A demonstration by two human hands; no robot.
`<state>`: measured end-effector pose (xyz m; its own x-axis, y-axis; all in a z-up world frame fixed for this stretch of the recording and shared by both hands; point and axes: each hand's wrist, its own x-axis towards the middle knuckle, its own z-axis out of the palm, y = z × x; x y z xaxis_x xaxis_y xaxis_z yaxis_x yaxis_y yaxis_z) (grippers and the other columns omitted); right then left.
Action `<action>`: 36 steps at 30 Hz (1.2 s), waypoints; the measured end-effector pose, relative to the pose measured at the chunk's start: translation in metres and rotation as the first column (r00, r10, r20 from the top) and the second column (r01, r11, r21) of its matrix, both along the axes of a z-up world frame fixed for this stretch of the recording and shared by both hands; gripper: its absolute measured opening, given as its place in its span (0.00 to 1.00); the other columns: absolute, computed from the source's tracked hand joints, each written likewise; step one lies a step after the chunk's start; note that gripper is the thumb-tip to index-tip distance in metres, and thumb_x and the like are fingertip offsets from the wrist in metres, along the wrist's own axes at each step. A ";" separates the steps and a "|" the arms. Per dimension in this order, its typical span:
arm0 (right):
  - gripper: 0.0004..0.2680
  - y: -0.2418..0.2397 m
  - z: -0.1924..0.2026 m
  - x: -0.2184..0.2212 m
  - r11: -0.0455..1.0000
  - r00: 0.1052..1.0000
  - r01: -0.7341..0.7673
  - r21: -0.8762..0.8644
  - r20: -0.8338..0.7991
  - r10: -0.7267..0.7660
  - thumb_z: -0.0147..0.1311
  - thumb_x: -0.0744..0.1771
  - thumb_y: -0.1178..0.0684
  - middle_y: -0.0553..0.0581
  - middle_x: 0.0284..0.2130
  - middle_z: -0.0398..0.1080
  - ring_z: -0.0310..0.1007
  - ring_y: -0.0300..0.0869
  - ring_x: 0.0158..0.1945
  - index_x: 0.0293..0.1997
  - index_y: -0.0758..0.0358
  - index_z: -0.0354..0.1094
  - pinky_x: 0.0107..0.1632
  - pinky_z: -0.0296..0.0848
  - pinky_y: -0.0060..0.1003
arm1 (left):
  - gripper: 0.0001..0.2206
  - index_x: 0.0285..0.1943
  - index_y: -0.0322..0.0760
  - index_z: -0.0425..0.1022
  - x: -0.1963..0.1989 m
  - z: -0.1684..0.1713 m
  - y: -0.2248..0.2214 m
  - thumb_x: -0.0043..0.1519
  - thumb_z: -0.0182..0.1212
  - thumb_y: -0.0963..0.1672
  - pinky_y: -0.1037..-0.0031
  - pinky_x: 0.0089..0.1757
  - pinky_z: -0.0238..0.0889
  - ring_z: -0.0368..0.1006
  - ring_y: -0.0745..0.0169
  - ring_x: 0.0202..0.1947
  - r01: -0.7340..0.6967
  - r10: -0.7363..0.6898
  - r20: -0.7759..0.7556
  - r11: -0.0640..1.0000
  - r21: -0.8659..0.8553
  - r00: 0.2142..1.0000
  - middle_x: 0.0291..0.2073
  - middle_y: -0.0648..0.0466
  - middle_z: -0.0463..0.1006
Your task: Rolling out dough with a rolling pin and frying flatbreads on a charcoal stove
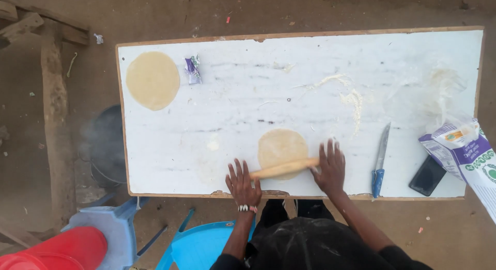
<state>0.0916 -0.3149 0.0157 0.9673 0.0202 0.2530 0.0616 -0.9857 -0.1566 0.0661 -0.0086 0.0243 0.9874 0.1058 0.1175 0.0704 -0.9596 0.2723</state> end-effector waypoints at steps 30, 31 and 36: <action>0.31 -0.016 0.016 0.008 0.973 0.969 0.029 0.230 -0.246 0.029 0.39 0.72 0.33 0.66 0.81 0.38 0.34 0.63 0.83 0.83 0.60 0.39 0.73 0.46 0.69 | 0.21 0.55 0.50 0.78 -0.059 -0.016 -0.029 0.56 0.78 0.52 0.51 0.47 0.61 0.62 0.47 0.52 -0.232 0.216 -0.097 0.949 -0.215 0.972 0.51 0.51 0.70; 0.31 -0.006 0.014 0.011 0.955 0.973 0.097 0.282 -0.228 -0.031 0.40 0.72 0.34 0.70 0.80 0.44 0.38 0.65 0.82 0.82 0.67 0.42 0.73 0.46 0.69 | 0.20 0.54 0.48 0.79 -0.060 -0.013 -0.021 0.58 0.75 0.54 0.52 0.47 0.62 0.64 0.47 0.51 -0.300 0.292 -0.071 0.926 -0.229 0.954 0.50 0.50 0.71; 0.27 0.053 -0.016 0.041 0.986 0.979 -0.009 0.167 -0.199 0.042 0.49 0.71 0.36 0.62 0.69 0.66 0.61 0.57 0.74 0.78 0.62 0.57 0.70 0.60 0.59 | 0.22 0.55 0.57 0.75 -0.024 -0.037 0.019 0.58 0.69 0.61 0.51 0.57 0.46 0.59 0.50 0.57 -0.546 0.529 -0.136 0.807 -0.228 0.838 0.49 0.62 0.65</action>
<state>0.1325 -0.2618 0.0001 0.9983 0.0200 0.0548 0.0369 -0.9438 -0.3284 0.0420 0.0103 -0.0129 0.7684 0.6383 -0.0450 0.5797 -0.6646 0.4714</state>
